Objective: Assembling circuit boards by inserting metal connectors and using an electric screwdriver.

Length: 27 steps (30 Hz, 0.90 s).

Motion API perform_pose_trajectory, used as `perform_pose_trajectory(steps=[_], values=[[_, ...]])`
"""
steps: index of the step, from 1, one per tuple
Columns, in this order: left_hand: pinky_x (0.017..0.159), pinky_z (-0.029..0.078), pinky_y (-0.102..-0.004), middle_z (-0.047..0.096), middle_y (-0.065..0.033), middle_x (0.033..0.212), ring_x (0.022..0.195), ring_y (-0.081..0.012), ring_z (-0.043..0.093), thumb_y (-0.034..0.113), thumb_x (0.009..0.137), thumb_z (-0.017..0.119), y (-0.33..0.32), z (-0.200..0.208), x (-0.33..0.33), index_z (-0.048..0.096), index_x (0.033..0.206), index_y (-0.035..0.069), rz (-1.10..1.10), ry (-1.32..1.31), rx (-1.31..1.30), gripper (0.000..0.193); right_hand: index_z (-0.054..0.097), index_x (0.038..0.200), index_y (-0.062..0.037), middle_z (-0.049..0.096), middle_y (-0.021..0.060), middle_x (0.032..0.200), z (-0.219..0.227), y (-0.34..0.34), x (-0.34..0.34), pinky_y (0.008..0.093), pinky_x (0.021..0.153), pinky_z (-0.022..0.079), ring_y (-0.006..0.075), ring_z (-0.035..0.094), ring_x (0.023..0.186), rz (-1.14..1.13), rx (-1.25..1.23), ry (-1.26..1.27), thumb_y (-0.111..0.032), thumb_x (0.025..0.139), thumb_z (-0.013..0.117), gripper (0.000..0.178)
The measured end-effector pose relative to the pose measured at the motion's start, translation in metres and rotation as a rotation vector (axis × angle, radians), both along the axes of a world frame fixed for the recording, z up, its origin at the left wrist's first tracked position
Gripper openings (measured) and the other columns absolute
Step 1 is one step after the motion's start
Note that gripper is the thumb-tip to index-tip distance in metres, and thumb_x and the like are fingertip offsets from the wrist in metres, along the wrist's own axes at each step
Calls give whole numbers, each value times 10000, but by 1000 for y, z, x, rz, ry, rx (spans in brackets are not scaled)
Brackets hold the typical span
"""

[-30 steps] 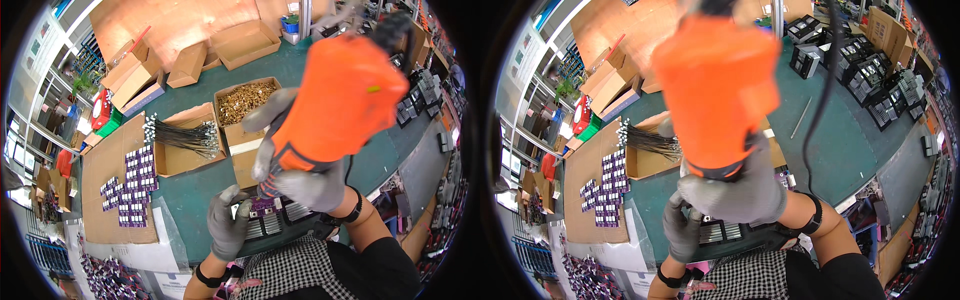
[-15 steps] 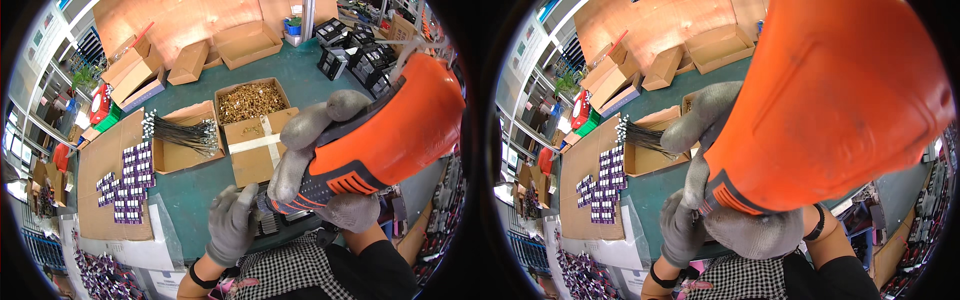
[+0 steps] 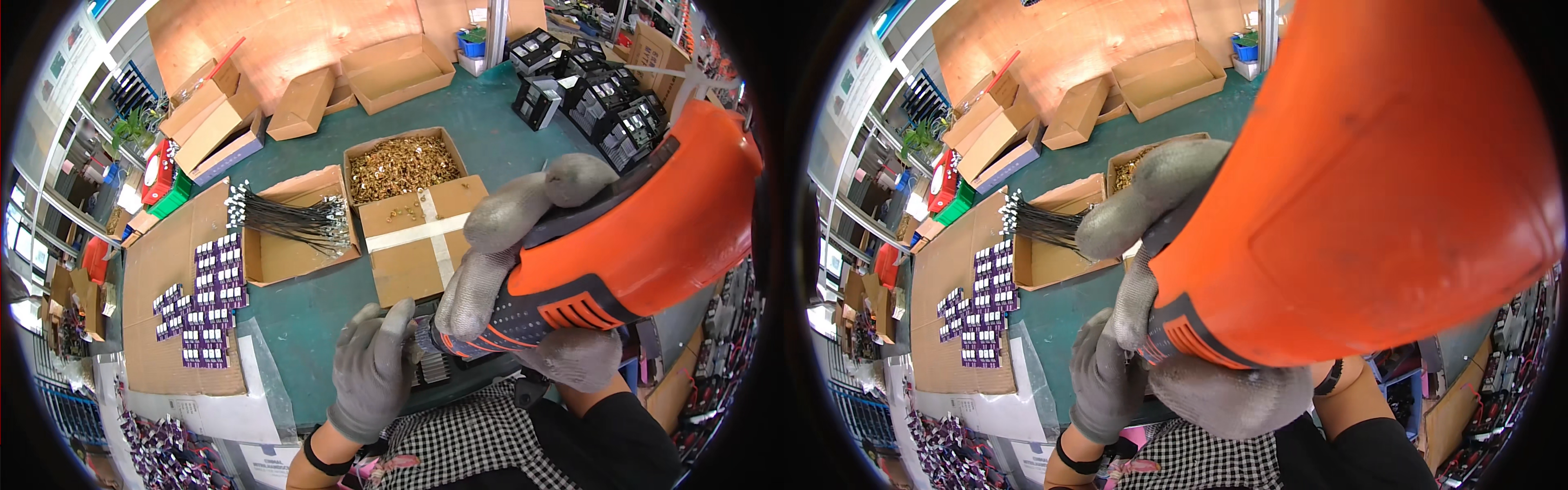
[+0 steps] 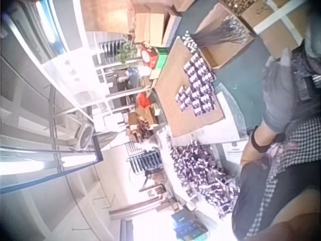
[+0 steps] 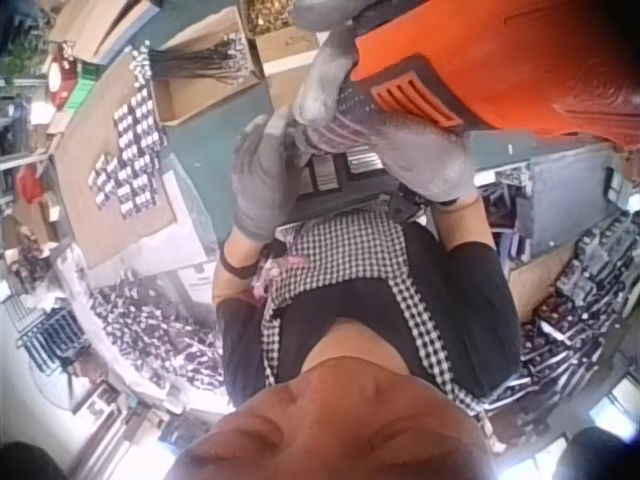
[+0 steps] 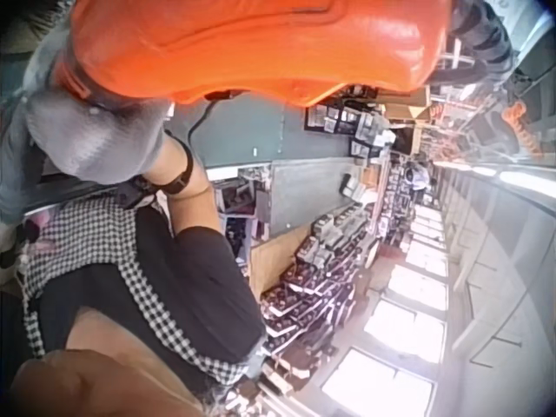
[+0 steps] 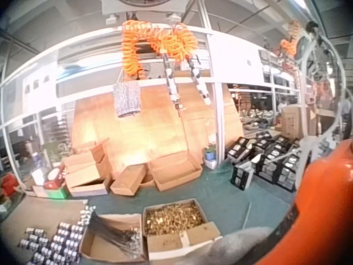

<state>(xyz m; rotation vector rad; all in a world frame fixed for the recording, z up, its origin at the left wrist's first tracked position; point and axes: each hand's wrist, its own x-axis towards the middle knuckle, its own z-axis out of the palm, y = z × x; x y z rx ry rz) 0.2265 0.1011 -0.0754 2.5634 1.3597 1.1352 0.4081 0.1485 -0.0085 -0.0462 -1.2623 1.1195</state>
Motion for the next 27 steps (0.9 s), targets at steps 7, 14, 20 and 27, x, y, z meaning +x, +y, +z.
perform_pose_trajectory(steps=[7, 14, 20, 27], values=[[859, 458, -431, 592, -72, 798, 732, -227, 574, 104, 711, 693, -1, 1, 2, 499, 1163, -6, -6, 48, 19, 504, 305, 1288, -15, 523, 209, 1164, 0, -2, 0, 345, 686, 570, 244, 658, 780, -85, -50, -68, -83, 727, 719, 700], [815, 460, -411, 517, -213, 1077, 974, -375, 541, 575, 599, 709, 9, -10, -36, 397, 1229, -30, -79, 30, -302, 927, 305, 1288, -17, 525, 200, 1162, -8, -14, 5, 346, 696, 573, 244, 657, 785, -310, -146, -318, -100, 739, 727, 697], [739, 470, -408, 535, -157, 969, 867, -343, 558, 514, 603, 740, 10, -58, -29, 451, 1152, 16, 12, 39, -293, 796, 311, 1268, -8, 536, 172, 1133, -23, 2, -1, 317, 678, 563, 217, 649, 759, -120, -278, 29, -60, 739, 684, 649], [788, 444, -412, 537, -155, 1014, 915, -346, 538, 196, 573, 810, 12, -62, -20, 460, 1179, 55, 14, -43, -346, 713, 313, 1240, 23, 540, 157, 1093, -21, 6, 1, 264, 626, 525, 170, 634, 704, -437, -165, -488, -24, 749, 615, 578]])
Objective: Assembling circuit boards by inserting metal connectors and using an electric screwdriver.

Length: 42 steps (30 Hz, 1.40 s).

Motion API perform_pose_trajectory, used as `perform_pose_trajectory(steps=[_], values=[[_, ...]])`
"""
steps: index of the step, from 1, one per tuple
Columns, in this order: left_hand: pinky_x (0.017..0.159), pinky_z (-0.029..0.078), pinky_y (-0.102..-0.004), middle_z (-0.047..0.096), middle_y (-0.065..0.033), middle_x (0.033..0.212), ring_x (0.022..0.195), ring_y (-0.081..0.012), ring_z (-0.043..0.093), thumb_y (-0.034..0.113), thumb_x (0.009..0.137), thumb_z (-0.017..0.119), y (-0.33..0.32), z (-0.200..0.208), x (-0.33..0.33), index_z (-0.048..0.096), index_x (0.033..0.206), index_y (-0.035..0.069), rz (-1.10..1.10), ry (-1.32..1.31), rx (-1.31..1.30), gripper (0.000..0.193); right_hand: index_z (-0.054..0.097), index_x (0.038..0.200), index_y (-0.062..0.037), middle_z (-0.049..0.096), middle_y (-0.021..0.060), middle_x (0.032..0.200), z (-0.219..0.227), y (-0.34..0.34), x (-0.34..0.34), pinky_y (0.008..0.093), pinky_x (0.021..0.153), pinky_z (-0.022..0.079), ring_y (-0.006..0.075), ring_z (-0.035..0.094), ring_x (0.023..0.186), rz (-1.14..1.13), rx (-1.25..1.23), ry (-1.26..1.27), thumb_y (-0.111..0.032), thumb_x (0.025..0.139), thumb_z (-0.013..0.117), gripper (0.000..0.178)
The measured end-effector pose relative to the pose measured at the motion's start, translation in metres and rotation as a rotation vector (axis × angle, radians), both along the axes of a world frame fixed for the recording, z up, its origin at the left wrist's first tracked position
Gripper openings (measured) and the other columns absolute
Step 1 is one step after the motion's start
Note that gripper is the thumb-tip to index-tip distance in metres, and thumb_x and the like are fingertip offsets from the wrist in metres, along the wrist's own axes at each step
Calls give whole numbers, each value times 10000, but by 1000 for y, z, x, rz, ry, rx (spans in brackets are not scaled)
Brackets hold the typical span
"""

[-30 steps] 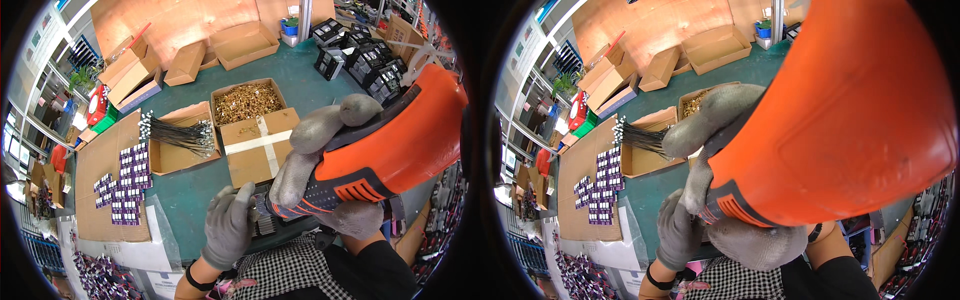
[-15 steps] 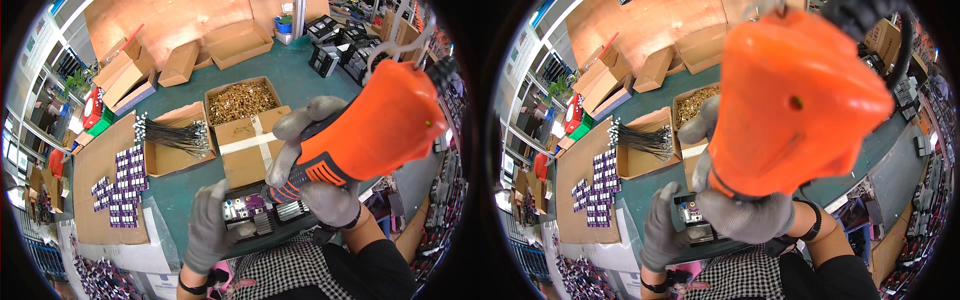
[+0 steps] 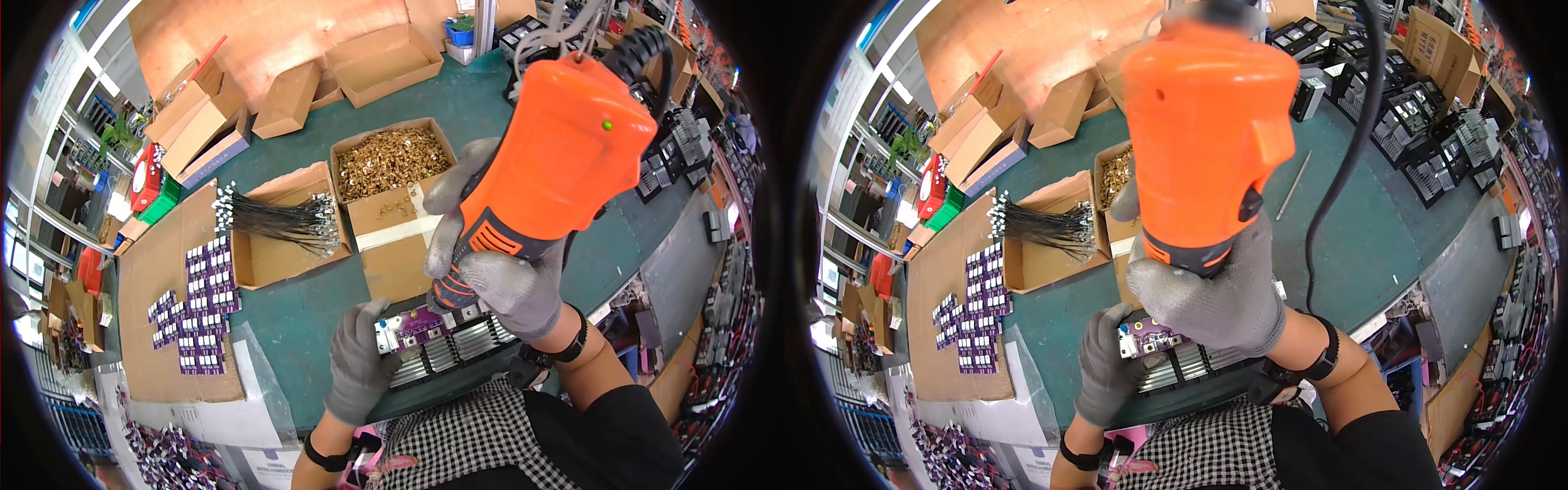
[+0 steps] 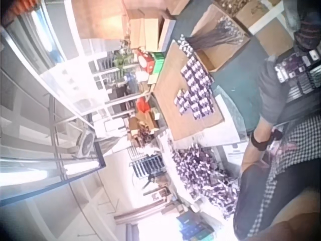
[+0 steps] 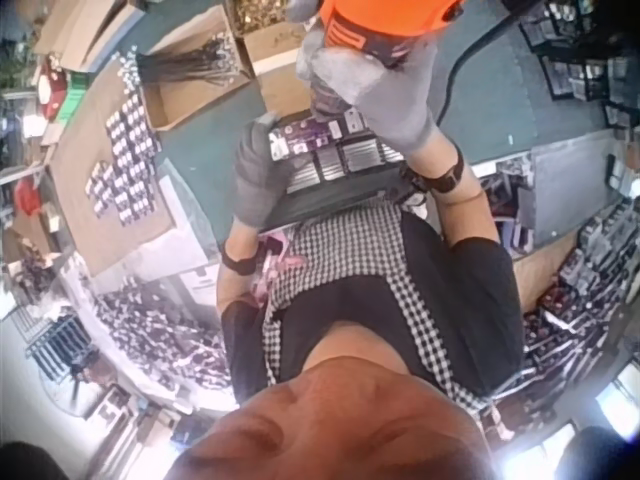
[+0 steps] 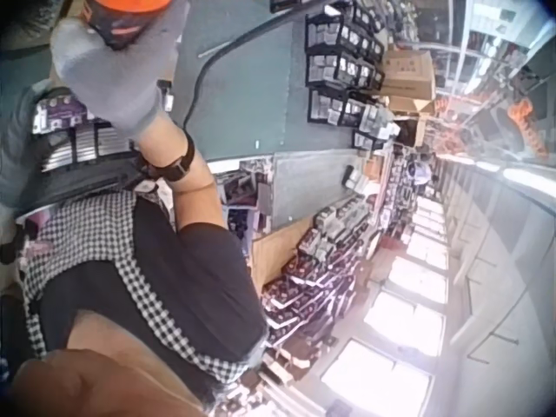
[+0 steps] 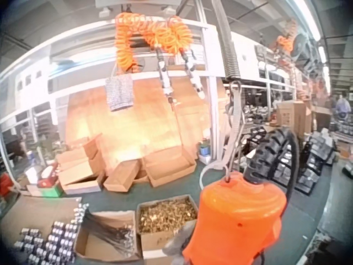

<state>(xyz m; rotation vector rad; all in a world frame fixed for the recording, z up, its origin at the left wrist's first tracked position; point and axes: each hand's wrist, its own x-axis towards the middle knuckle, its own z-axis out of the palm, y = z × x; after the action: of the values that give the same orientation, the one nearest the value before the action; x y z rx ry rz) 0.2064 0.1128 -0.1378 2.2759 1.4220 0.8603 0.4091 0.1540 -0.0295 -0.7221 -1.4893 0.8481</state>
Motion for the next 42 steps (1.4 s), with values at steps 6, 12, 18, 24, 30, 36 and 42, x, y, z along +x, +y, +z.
perform_pose_trajectory(steps=[6, 12, 18, 24, 30, 36, 42], values=[[735, 474, -405, 532, -141, 963, 857, -323, 565, 500, 617, 747, 2, -2, 2, 463, 1117, 33, 30, 70, 82, 741, 322, 1215, 47, 549, 163, 1100, -5, 1, -3, 267, 625, 526, 167, 637, 708, -70, 13, -55, -105, 759, 662, 588], [824, 436, -450, 526, -170, 1081, 944, -355, 538, 418, 681, 737, 10, 39, -16, 467, 1221, 47, -222, 84, -97, 708, 315, 1239, 43, 529, 208, 1163, 14, 4, 9, 321, 623, 553, 213, 647, 717, 105, -59, 192, -144, 742, 705, 659], [730, 464, -360, 596, -105, 905, 869, -266, 573, 198, 743, 701, 112, 44, -4, 610, 1038, 71, -154, 91, 80, 334, 246, 1352, 23, 472, 274, 1224, 34, 8, 30, 389, 653, 576, 286, 656, 746, 254, 127, 395, -88, 746, 652, 738], [709, 467, -348, 604, -88, 867, 783, -255, 588, 160, 741, 693, 167, 16, 26, 635, 935, 61, -18, 160, -170, 226, 318, 1326, 28, 503, 276, 1176, 23, 19, 42, 379, 605, 585, 284, 665, 736, 182, 204, 490, -113, 721, 675, 717], [697, 476, -327, 594, -97, 852, 796, -234, 589, 139, 834, 591, 157, 19, 25, 600, 958, 58, -47, 174, -29, 148, 287, 1350, 21, 513, 275, 1160, 21, 24, 52, 359, 580, 583, 272, 666, 722, 130, 202, 481, -137, 723, 680, 756], [675, 478, -241, 537, -35, 963, 816, -113, 550, 182, 933, 508, 130, 53, 13, 513, 1104, 82, -209, -1000, -995, 199, 250, 1371, -2, 479, 260, 1211, 30, 30, 55, 372, 625, 581, 270, 659, 771, 234, 285, 498, -187, 783, 671, 747], [697, 502, -254, 552, -55, 935, 787, -116, 556, 80, 921, 492, 90, 69, 31, 478, 1202, 35, -226, -768, -820, 285, 242, 1378, -22, 458, 252, 1243, 34, 25, 52, 388, 652, 580, 281, 655, 803, 301, 280, 523, -197, 800, 670, 740]])
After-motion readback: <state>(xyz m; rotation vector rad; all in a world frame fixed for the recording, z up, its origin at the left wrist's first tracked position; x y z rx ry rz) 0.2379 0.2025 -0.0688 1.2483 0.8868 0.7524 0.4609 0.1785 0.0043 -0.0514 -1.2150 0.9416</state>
